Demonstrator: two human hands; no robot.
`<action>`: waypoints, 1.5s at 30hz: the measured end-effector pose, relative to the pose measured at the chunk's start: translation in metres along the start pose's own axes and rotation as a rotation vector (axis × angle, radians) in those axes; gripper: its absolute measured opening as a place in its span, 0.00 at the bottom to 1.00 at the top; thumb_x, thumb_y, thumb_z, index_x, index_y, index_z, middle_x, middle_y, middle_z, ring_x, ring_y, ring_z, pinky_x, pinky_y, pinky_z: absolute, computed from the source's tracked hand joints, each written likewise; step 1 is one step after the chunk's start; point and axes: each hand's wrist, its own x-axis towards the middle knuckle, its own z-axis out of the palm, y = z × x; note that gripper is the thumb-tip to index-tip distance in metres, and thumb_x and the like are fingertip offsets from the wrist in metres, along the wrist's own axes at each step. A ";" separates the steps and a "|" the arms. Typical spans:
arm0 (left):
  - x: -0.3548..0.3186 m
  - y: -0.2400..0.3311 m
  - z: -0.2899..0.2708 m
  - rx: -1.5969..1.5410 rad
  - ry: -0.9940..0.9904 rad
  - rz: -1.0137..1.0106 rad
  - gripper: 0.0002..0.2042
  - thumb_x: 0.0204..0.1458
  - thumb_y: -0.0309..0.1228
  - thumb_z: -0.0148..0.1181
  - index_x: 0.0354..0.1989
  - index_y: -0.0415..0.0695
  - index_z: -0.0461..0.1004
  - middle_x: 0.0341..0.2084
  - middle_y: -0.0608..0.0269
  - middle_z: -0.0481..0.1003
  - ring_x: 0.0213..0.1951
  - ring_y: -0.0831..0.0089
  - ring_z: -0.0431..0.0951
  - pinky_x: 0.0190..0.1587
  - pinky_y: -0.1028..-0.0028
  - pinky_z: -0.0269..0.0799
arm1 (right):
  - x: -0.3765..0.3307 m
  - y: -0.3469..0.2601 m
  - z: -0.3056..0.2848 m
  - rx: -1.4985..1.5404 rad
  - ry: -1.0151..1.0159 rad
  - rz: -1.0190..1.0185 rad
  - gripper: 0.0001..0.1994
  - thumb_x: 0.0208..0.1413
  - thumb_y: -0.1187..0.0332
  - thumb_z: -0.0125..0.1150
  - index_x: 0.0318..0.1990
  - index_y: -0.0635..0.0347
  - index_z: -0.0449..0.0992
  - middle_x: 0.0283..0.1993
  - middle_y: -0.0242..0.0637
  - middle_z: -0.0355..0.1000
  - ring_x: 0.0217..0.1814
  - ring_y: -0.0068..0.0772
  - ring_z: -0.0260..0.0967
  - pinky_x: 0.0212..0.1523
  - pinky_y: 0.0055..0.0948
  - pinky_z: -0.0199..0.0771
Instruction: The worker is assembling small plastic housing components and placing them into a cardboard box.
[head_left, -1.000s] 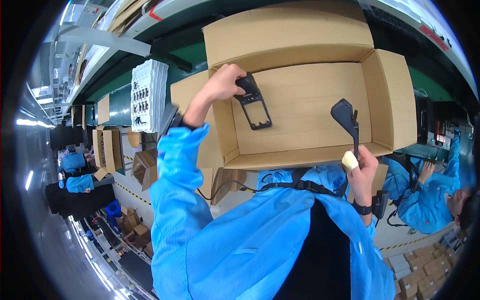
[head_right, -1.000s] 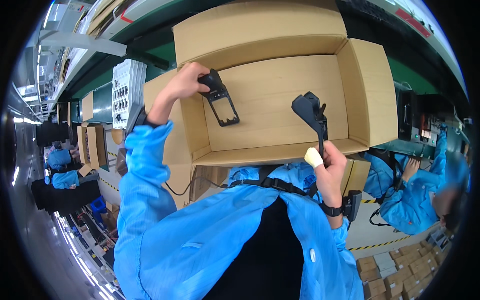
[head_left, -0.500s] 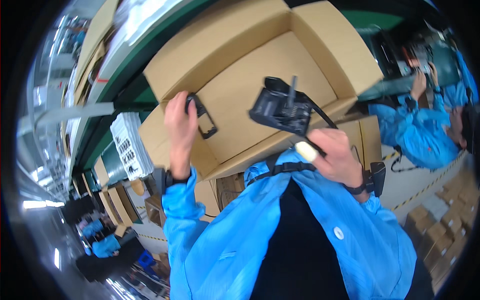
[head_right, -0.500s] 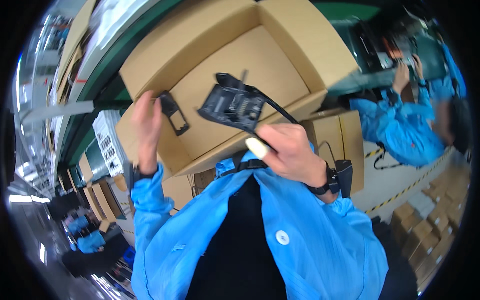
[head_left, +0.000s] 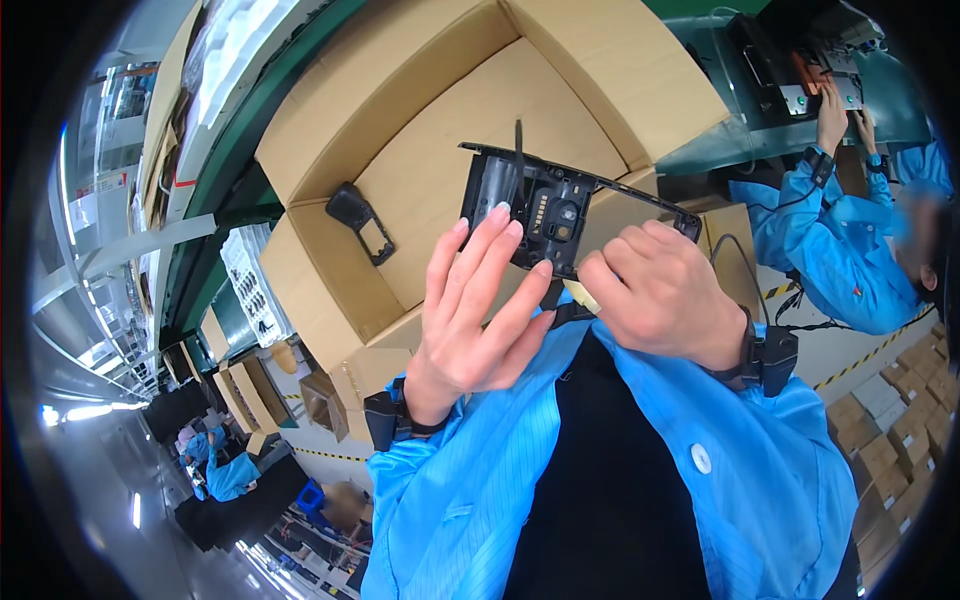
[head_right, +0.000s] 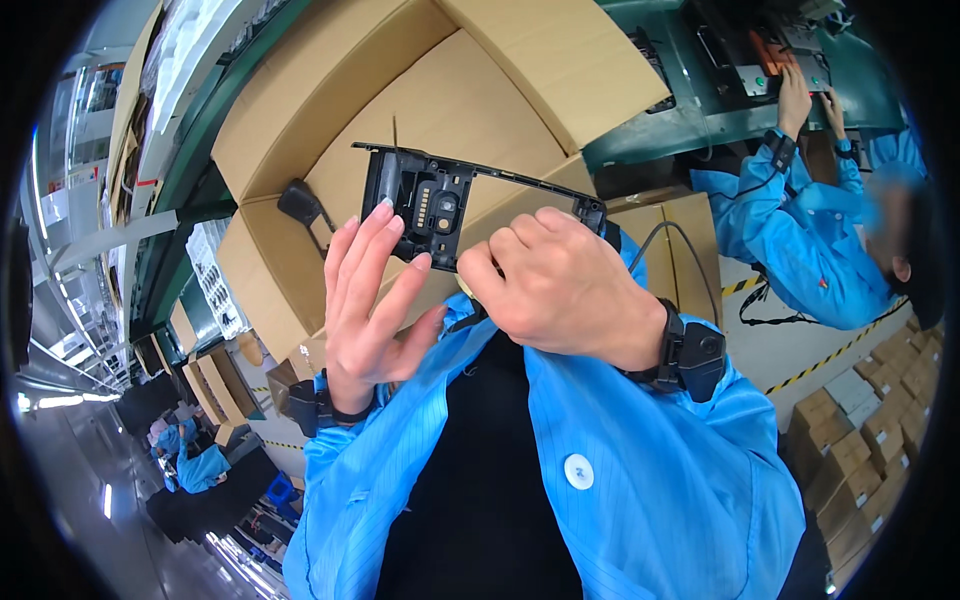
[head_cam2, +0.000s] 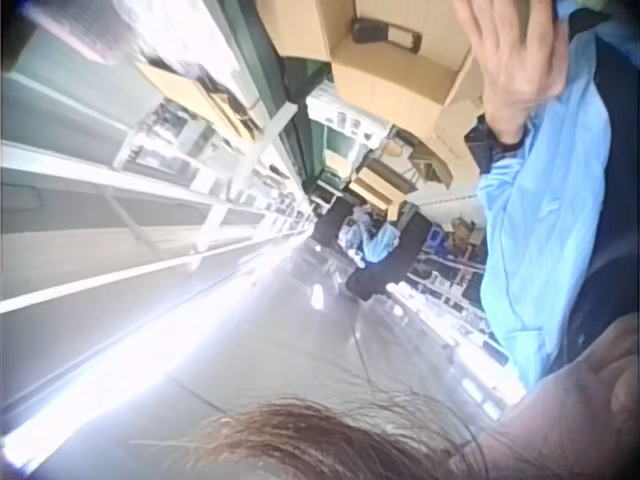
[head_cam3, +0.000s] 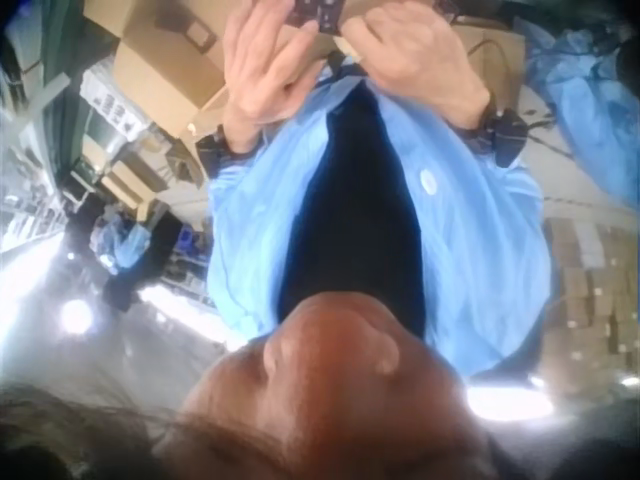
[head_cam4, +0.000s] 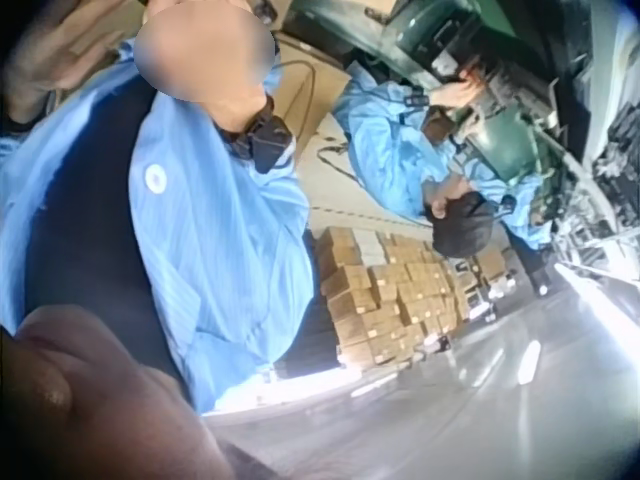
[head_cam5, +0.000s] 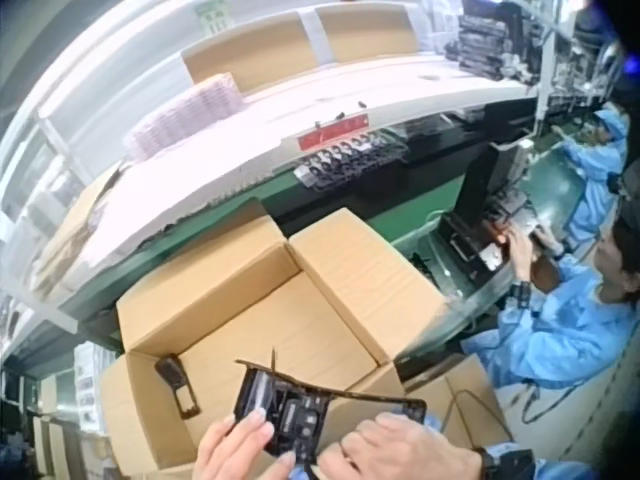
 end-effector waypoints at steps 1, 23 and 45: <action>0.003 0.004 0.005 0.000 0.002 -0.002 0.26 0.38 0.28 0.72 0.51 0.38 0.80 0.55 0.33 0.75 0.61 0.37 0.75 0.65 0.43 0.63 | -0.004 0.004 -0.002 0.001 -0.002 -0.002 0.05 0.47 0.70 0.61 0.28 0.58 0.71 0.22 0.31 0.62 0.26 0.30 0.67 0.30 0.30 0.65; 0.063 -0.007 0.030 -0.139 -0.357 -0.037 0.27 0.37 0.29 0.75 0.51 0.36 0.80 0.61 0.41 0.73 0.69 0.39 0.64 0.69 0.41 0.56 | -0.048 0.057 -0.012 0.677 -0.082 0.165 0.09 0.50 0.71 0.64 0.29 0.62 0.68 0.20 0.43 0.66 0.24 0.52 0.70 0.24 0.47 0.67; 0.024 -0.038 0.005 -0.470 0.150 -0.674 0.13 0.40 0.15 0.68 0.37 0.25 0.81 0.33 0.48 0.83 0.42 0.59 0.84 0.66 0.42 0.67 | -0.004 0.091 0.066 2.036 -0.387 0.540 0.09 0.63 0.66 0.65 0.34 0.63 0.77 0.21 0.25 0.70 0.20 0.13 0.63 0.22 0.19 0.59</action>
